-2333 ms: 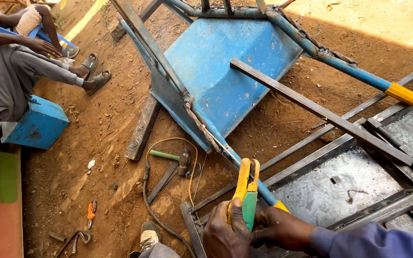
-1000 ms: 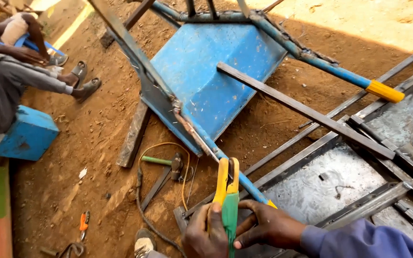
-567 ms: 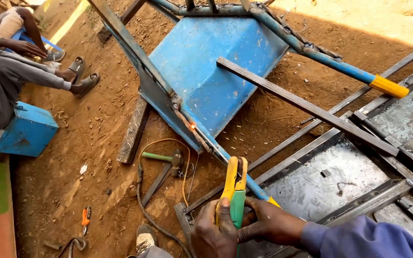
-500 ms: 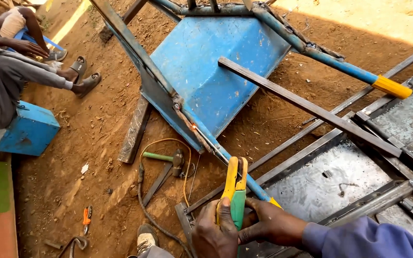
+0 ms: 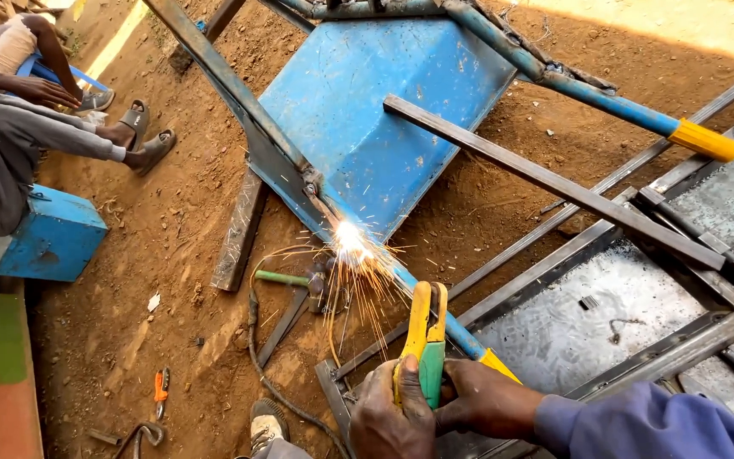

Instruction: Welding a metal frame using an arc welder

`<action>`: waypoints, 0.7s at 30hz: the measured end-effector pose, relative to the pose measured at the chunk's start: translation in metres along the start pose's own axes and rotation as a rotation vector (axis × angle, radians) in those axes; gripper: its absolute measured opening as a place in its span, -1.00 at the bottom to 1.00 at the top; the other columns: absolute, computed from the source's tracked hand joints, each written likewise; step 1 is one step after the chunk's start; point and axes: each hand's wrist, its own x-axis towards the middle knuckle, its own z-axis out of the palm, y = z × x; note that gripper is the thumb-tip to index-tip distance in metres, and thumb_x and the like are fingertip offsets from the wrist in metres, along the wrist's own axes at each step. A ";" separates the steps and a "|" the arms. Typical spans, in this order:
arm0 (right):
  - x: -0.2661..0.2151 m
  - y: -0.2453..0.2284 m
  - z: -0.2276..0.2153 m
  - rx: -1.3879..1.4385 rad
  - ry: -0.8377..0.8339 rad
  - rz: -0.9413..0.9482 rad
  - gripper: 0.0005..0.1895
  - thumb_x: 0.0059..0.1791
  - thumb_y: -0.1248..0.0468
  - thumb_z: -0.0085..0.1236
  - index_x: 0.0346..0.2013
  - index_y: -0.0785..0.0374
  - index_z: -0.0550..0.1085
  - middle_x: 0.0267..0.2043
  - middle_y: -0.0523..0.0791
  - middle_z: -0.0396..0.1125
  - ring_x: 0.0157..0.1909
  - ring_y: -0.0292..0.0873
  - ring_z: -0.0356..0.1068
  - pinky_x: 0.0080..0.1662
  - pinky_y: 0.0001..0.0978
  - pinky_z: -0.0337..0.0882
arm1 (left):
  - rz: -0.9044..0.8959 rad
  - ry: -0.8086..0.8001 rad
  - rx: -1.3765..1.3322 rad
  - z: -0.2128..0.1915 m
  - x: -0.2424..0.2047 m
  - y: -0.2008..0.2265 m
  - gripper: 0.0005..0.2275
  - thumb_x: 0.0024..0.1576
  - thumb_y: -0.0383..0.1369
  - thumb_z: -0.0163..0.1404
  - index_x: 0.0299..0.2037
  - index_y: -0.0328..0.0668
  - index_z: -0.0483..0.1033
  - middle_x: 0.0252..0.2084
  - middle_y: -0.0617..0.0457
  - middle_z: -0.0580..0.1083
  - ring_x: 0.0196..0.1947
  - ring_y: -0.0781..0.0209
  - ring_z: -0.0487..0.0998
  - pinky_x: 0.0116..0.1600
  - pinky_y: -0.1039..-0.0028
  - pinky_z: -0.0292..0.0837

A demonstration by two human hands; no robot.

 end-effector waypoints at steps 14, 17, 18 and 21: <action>0.023 0.034 0.006 0.176 -0.038 -0.077 -0.69 -0.12 0.30 0.40 -0.29 0.19 0.37 -0.37 -0.22 0.33 -0.37 -0.35 0.27 -0.33 -0.48 0.30 | 0.020 -0.001 -0.066 -0.007 0.002 0.003 -0.70 0.13 0.08 -0.08 -0.34 0.27 0.68 -0.38 0.33 0.63 -0.38 0.12 0.64 -0.37 0.25 0.46; 0.026 0.040 0.008 0.355 -0.074 -0.113 -0.71 -0.10 0.39 0.42 -0.19 0.25 0.46 -0.39 -0.21 0.34 -0.40 -0.37 0.24 -0.38 -0.54 0.27 | 0.038 0.034 -0.034 -0.008 0.002 0.006 -0.67 0.15 0.09 -0.10 -0.38 0.24 0.66 -0.45 0.30 0.60 -0.46 0.14 0.62 -0.44 0.28 0.43; 0.026 0.038 0.006 0.278 -0.033 -0.054 -0.71 -0.08 0.34 0.44 -0.32 0.17 0.40 -0.62 -0.25 0.14 -0.60 -0.39 0.05 -0.55 -0.55 0.05 | -0.005 0.032 0.001 -0.007 0.004 0.008 -0.67 0.13 0.12 -0.09 -0.38 0.27 0.67 -0.44 0.32 0.61 -0.47 0.14 0.62 -0.45 0.26 0.43; 0.028 0.040 0.008 0.344 -0.050 -0.052 -0.69 -0.06 0.35 0.41 -0.28 0.17 0.36 -0.61 -0.25 0.17 -0.60 -0.40 0.04 -0.55 -0.55 0.04 | -0.006 0.037 -0.049 0.000 0.007 0.000 -0.70 0.12 0.07 -0.05 -0.35 0.24 0.69 -0.39 0.29 0.63 -0.35 0.11 0.64 -0.34 0.24 0.48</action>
